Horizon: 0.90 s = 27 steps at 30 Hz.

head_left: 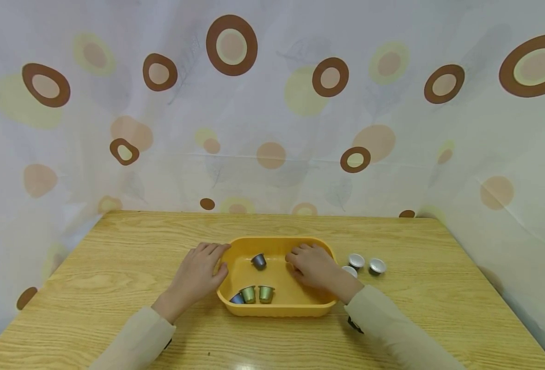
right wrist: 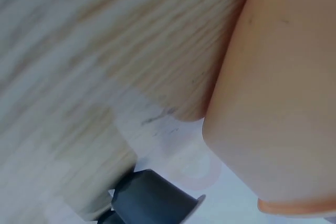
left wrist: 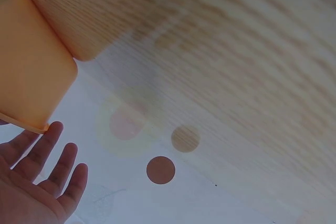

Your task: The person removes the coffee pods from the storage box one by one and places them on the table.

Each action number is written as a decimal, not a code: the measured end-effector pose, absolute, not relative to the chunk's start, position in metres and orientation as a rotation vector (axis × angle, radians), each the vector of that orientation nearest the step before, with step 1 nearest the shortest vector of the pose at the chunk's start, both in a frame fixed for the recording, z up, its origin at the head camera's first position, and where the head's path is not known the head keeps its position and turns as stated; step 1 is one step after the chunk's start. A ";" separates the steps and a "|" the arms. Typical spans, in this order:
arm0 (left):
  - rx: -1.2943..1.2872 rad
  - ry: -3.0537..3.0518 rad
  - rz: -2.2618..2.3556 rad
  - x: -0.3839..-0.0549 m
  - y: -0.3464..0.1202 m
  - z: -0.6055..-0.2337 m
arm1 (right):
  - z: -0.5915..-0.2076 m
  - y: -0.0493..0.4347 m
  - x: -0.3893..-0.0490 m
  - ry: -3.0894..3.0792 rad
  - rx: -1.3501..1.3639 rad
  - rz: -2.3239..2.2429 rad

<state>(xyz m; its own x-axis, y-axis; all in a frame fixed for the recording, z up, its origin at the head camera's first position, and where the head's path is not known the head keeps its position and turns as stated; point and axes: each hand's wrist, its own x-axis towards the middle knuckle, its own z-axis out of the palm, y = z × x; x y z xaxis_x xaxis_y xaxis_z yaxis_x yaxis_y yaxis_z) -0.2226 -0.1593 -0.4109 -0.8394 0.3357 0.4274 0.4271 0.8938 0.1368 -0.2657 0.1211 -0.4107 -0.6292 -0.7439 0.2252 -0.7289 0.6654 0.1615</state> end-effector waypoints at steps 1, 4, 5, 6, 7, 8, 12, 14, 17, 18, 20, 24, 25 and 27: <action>-0.559 -2.660 -0.319 -0.223 -0.159 -0.411 | -0.411 0.121 -0.266 -2.610 1.185 -0.074; -0.560 -2.657 -0.323 -0.222 -0.159 -0.411 | -0.410 0.122 -0.265 -2.614 1.195 -0.068; -0.560 -2.656 -0.325 -0.222 -0.159 -0.411 | -0.410 0.123 -0.265 -2.615 1.199 -0.071; -0.559 -2.655 -0.325 -0.222 -0.159 -0.411 | -0.410 0.123 -0.264 -2.616 1.202 -0.073; -0.560 -2.656 -0.326 -0.222 -0.159 -0.411 | -0.410 0.123 -0.264 -2.615 1.207 -0.074; -0.560 -2.657 -0.326 -0.222 -0.159 -0.411 | -0.410 0.124 -0.264 -2.612 1.215 -0.070; -0.563 -2.658 -0.323 -0.221 -0.159 -0.411 | -0.410 0.126 -0.263 -2.567 1.287 -0.020; -0.566 -2.656 -0.324 -0.221 -0.159 -0.410 | -0.410 0.127 -0.263 -2.523 1.336 0.002; -0.569 -2.649 -0.322 -0.221 -0.160 -0.411 | -0.411 0.128 -0.263 -2.489 1.380 0.022; -0.569 -2.647 -0.321 -0.222 -0.160 -0.411 | -0.411 0.129 -0.263 -2.490 1.382 0.018; -0.570 -2.645 -0.319 -0.222 -0.160 -0.411 | -0.411 0.129 -0.263 -2.491 1.369 0.012; -0.575 -2.644 -0.322 -0.222 -0.160 -0.411 | -0.411 0.128 -0.264 -2.558 1.271 -0.006; -0.575 -2.645 -0.322 -0.222 -0.160 -0.411 | -0.411 0.128 -0.264 -2.574 1.240 -0.012; -0.573 -2.649 -0.322 -0.221 -0.160 -0.410 | -0.411 0.128 -0.264 -2.616 1.181 -0.039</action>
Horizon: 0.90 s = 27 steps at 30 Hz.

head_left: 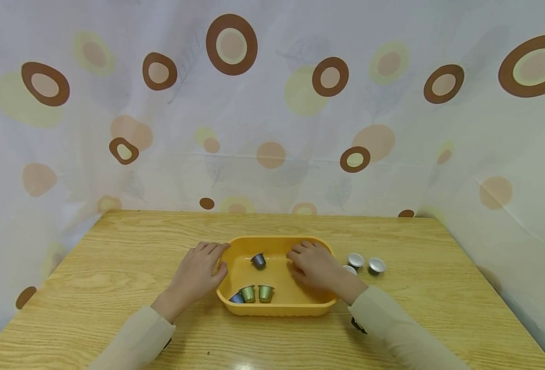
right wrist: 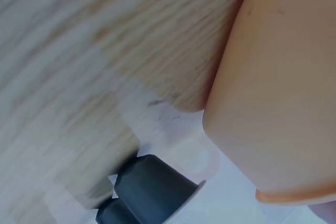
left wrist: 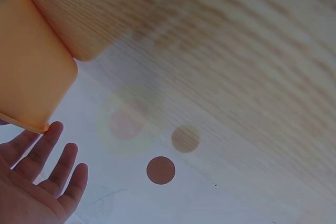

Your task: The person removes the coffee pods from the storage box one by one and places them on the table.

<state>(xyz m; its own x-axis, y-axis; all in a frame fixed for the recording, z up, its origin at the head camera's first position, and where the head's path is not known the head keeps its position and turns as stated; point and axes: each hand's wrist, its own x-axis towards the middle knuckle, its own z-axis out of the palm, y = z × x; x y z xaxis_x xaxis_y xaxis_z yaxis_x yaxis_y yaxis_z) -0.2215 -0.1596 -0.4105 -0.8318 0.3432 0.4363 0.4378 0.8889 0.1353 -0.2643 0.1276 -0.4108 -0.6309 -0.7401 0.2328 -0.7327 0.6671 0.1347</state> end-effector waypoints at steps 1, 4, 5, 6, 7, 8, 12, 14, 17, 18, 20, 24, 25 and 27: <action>-0.571 -2.652 -0.322 -0.222 -0.160 -0.411 | -0.411 0.128 -0.264 -2.631 1.162 -0.054; -0.566 -2.659 -0.322 -0.222 -0.160 -0.411 | -0.411 0.128 -0.264 -2.649 1.137 -0.106; -0.565 -2.661 -0.323 -0.222 -0.160 -0.411 | -0.411 0.128 -0.264 -2.647 1.137 -0.118; -0.565 -2.661 -0.323 -0.222 -0.160 -0.411 | -0.411 0.128 -0.264 -2.643 1.142 -0.123; -0.564 -2.662 -0.324 -0.222 -0.160 -0.412 | -0.411 0.128 -0.264 -2.645 1.145 -0.126; -0.565 -2.661 -0.324 -0.222 -0.160 -0.412 | -0.410 0.128 -0.264 -2.647 1.147 -0.127; -0.570 -2.656 -0.327 -0.222 -0.160 -0.411 | -0.409 0.129 -0.263 -2.677 1.143 -0.106; -0.569 -2.660 -0.326 -0.222 -0.160 -0.411 | -0.409 0.129 -0.263 -2.684 1.141 -0.104; -0.565 -2.674 -0.326 -0.222 -0.159 -0.410 | -0.406 0.130 -0.262 -2.684 1.139 -0.114; -0.564 -2.676 -0.326 -0.222 -0.159 -0.410 | -0.405 0.130 -0.262 -2.685 1.136 -0.125; -0.562 -2.680 -0.324 -0.222 -0.159 -0.410 | -0.404 0.130 -0.260 -2.693 1.128 -0.141; -0.559 -2.669 -0.324 -0.222 -0.160 -0.410 | -0.401 0.131 -0.258 -2.724 1.107 -0.166; -0.559 -2.667 -0.323 -0.222 -0.160 -0.410 | -0.401 0.131 -0.258 -2.726 1.107 -0.167; -0.562 -2.663 -0.325 -0.222 -0.160 -0.411 | -0.400 0.131 -0.257 -2.732 1.108 -0.175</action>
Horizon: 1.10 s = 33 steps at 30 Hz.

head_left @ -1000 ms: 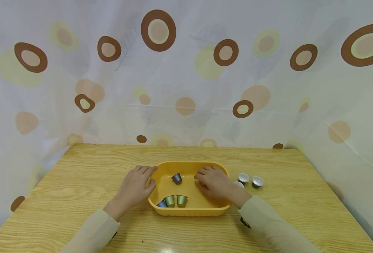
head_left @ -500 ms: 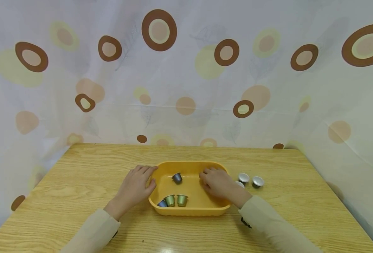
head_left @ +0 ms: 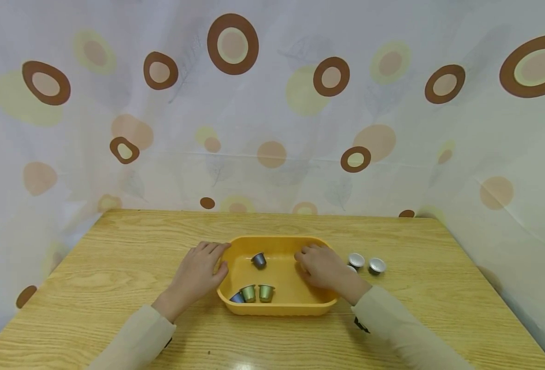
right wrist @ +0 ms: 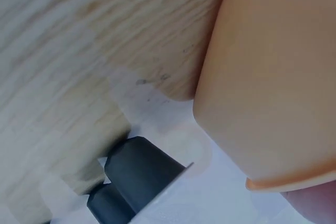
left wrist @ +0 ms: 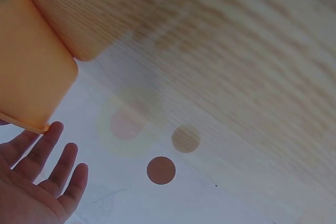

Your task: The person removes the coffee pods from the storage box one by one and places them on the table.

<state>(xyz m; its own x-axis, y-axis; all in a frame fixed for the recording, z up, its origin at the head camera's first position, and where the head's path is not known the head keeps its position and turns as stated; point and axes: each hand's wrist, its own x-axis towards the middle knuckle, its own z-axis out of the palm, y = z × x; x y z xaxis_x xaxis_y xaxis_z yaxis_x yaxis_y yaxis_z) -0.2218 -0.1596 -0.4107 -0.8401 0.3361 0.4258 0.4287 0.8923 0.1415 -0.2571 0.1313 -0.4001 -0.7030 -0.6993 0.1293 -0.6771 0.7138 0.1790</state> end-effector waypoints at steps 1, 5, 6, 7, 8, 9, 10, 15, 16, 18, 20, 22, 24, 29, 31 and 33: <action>-0.562 -2.662 -0.324 -0.222 -0.159 -0.411 | -0.400 0.132 -0.257 -2.729 1.114 -0.177; -0.563 -2.662 -0.328 -0.222 -0.159 -0.411 | -0.398 0.135 -0.255 -2.710 1.147 -0.195; -0.562 -2.664 -0.329 -0.222 -0.159 -0.411 | -0.398 0.135 -0.255 -2.706 1.156 -0.195; -0.560 -2.666 -0.328 -0.222 -0.159 -0.410 | -0.398 0.136 -0.254 -2.703 1.167 -0.194; -0.559 -2.669 -0.330 -0.222 -0.159 -0.410 | -0.397 0.137 -0.254 -2.701 1.176 -0.192; -0.558 -2.672 -0.330 -0.221 -0.159 -0.410 | -0.397 0.138 -0.253 -2.700 1.184 -0.190; -0.556 -2.675 -0.329 -0.221 -0.159 -0.410 | -0.396 0.138 -0.253 -2.698 1.192 -0.185; -0.549 -2.682 -0.323 -0.221 -0.158 -0.409 | -0.396 0.141 -0.253 -2.687 1.222 -0.218; -0.549 -2.682 -0.322 -0.221 -0.158 -0.409 | -0.396 0.141 -0.252 -2.688 1.224 -0.231; -0.550 -2.679 -0.323 -0.221 -0.158 -0.409 | -0.396 0.142 -0.252 -2.689 1.227 -0.255; -0.551 -2.674 -0.323 -0.221 -0.158 -0.409 | -0.396 0.142 -0.251 -2.703 1.221 -0.281; -0.554 -2.668 -0.324 -0.221 -0.158 -0.409 | -0.395 0.142 -0.250 -2.716 1.213 -0.305; -0.556 -2.663 -0.326 -0.221 -0.158 -0.409 | -0.395 0.141 -0.250 -2.737 1.199 -0.339; -0.563 -2.655 -0.327 -0.221 -0.158 -0.409 | -0.395 0.139 -0.250 -2.748 1.182 -0.450; -0.563 -2.657 -0.325 -0.221 -0.158 -0.409 | -0.395 0.139 -0.250 -2.723 1.184 -0.481; -0.560 -2.662 -0.330 -0.221 -0.158 -0.409 | -0.396 0.140 -0.250 -2.690 1.191 -0.492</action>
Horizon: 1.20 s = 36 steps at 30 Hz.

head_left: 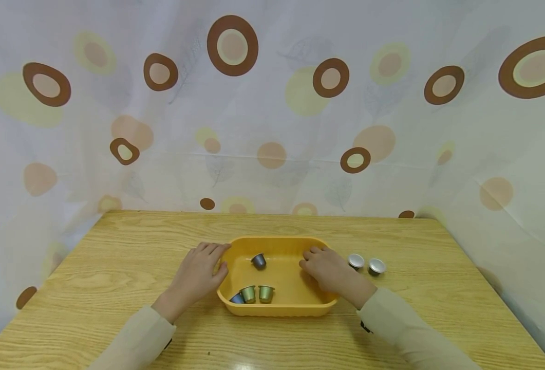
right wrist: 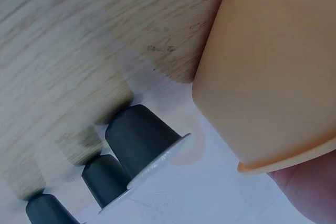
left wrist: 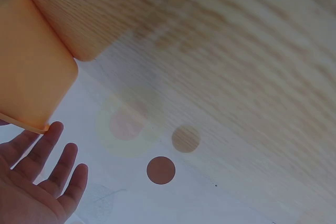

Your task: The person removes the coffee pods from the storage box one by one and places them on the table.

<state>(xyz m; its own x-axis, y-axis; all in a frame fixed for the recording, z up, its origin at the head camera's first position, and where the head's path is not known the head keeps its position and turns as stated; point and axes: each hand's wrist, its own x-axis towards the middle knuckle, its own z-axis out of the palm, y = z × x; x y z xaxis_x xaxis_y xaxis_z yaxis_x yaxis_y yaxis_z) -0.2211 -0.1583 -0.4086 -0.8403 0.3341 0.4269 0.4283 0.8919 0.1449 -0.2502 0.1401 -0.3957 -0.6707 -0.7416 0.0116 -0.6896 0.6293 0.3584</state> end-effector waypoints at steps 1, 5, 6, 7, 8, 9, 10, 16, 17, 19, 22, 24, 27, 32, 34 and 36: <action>-0.558 -2.665 -0.332 -0.221 -0.158 -0.409 | -0.396 0.141 -0.250 -2.672 1.196 -0.496; -0.556 -2.670 -0.340 -0.221 -0.158 -0.410 | -0.397 0.142 -0.251 -2.609 1.213 -0.499; -0.555 -2.670 -0.340 -0.221 -0.158 -0.410 | -0.397 0.143 -0.251 -2.598 1.216 -0.504; -0.555 -2.670 -0.337 -0.221 -0.159 -0.410 | -0.397 0.143 -0.251 -2.592 1.217 -0.507; -0.554 -2.669 -0.336 -0.221 -0.159 -0.410 | -0.397 0.143 -0.251 -2.588 1.218 -0.510; -0.554 -2.669 -0.336 -0.221 -0.159 -0.410 | -0.397 0.143 -0.251 -2.586 1.217 -0.514; -0.555 -2.667 -0.336 -0.221 -0.159 -0.410 | -0.397 0.143 -0.251 -2.582 1.216 -0.516; -0.553 -2.673 -0.340 -0.221 -0.159 -0.410 | -0.396 0.143 -0.251 -2.547 1.197 -0.539; -0.552 -2.676 -0.338 -0.221 -0.159 -0.410 | -0.396 0.143 -0.251 -2.547 1.193 -0.545; -0.549 -2.685 -0.338 -0.221 -0.159 -0.410 | -0.396 0.142 -0.250 -2.563 1.186 -0.554; -0.549 -2.693 -0.339 -0.221 -0.158 -0.410 | -0.396 0.142 -0.251 -2.587 1.177 -0.562; -0.549 -2.697 -0.342 -0.221 -0.158 -0.410 | -0.396 0.141 -0.251 -2.596 1.173 -0.565; -0.554 -2.697 -0.343 -0.221 -0.159 -0.409 | -0.396 0.142 -0.251 -2.587 1.179 -0.550; -0.560 -2.690 -0.336 -0.222 -0.159 -0.410 | -0.396 0.144 -0.252 -2.569 1.203 -0.483; -0.560 -2.687 -0.333 -0.222 -0.160 -0.410 | -0.396 0.144 -0.253 -2.564 1.209 -0.458; -0.560 -2.684 -0.332 -0.222 -0.160 -0.410 | -0.395 0.145 -0.253 -2.557 1.215 -0.437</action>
